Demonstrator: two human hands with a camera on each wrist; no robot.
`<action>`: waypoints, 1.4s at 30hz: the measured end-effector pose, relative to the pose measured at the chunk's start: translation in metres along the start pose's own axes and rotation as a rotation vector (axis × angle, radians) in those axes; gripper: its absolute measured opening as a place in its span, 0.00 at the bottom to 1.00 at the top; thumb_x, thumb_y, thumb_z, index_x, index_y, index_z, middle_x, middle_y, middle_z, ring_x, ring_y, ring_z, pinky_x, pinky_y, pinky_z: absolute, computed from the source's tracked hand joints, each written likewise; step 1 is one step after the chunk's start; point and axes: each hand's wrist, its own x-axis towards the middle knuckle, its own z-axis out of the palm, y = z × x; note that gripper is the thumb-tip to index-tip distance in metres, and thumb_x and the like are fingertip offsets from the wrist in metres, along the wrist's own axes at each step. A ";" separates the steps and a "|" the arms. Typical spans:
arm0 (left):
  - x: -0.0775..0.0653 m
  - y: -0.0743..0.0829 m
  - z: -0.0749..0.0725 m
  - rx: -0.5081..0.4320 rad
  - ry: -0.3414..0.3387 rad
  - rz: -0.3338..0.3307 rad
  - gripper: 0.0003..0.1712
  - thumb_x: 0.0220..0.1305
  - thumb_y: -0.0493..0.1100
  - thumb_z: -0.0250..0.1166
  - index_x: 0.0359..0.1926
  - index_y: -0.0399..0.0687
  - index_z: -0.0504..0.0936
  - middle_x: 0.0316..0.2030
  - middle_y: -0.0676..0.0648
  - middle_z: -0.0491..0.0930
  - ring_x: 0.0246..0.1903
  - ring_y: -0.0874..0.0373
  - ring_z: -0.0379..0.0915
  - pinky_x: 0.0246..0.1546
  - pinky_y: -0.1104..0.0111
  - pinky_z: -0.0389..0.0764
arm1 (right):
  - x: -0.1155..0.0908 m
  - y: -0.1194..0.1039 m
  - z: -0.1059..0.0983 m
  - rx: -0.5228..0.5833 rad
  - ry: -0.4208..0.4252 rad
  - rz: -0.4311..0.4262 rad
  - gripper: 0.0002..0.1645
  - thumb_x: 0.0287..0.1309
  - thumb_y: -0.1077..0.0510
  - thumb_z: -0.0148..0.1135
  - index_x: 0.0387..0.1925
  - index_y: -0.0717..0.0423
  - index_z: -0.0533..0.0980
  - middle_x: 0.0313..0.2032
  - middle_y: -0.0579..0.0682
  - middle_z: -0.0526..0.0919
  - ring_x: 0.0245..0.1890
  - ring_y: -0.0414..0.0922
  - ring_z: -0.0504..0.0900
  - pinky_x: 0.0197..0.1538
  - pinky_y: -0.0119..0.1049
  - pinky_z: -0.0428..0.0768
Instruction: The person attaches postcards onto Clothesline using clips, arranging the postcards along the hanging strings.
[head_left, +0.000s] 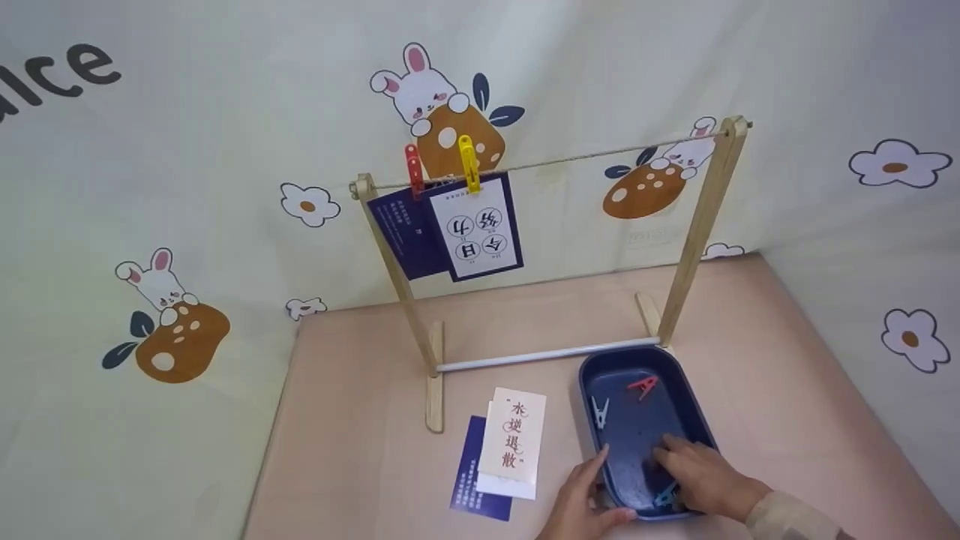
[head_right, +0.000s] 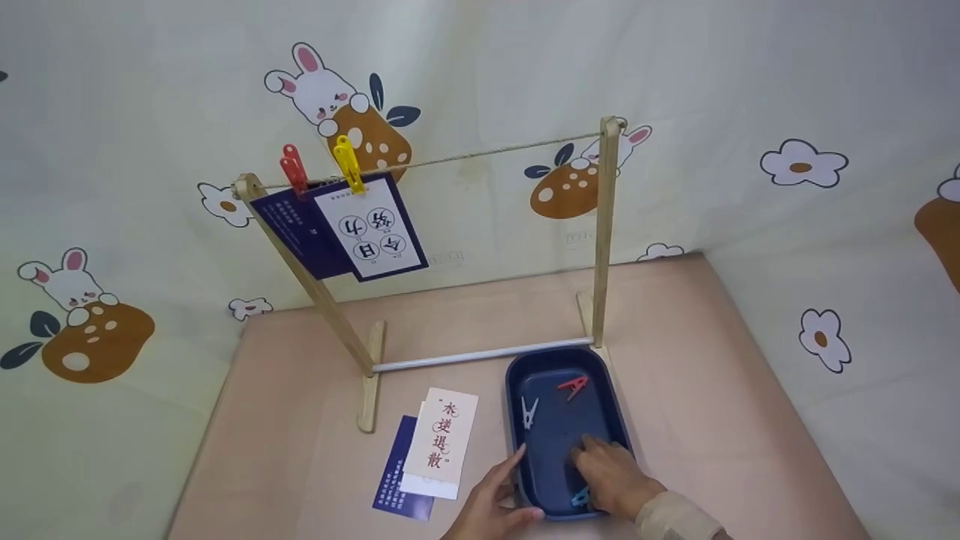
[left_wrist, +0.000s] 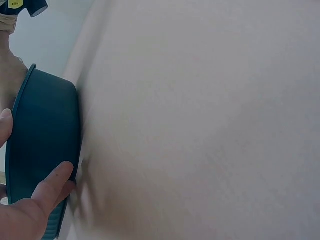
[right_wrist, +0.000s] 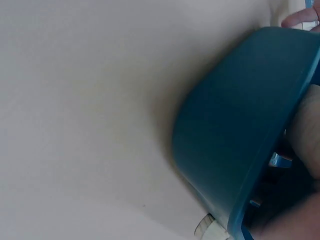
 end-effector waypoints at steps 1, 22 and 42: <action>0.000 0.000 0.000 0.012 0.004 0.010 0.48 0.49 0.51 0.69 0.69 0.57 0.55 0.61 0.40 0.63 0.55 0.57 0.66 0.47 0.75 0.76 | 0.000 0.001 -0.001 -0.008 0.003 -0.005 0.28 0.28 0.63 0.75 0.39 0.59 0.75 0.41 0.56 0.76 0.44 0.55 0.76 0.43 0.58 0.75; 0.000 -0.001 -0.001 0.085 0.023 0.079 0.49 0.49 0.56 0.68 0.69 0.56 0.54 0.60 0.40 0.65 0.58 0.55 0.64 0.51 0.71 0.74 | -0.003 0.008 0.000 -0.085 0.065 -0.054 0.13 0.34 0.58 0.74 0.24 0.50 0.76 0.27 0.42 0.73 0.28 0.40 0.73 0.28 0.42 0.73; -0.001 -0.004 -0.002 0.091 0.043 0.150 0.49 0.49 0.53 0.69 0.69 0.55 0.54 0.59 0.35 0.66 0.48 0.64 0.68 0.41 0.75 0.77 | 0.000 0.001 -0.004 -0.107 0.191 -0.116 0.08 0.49 0.55 0.66 0.33 0.48 0.77 0.30 0.41 0.71 0.30 0.39 0.75 0.29 0.39 0.78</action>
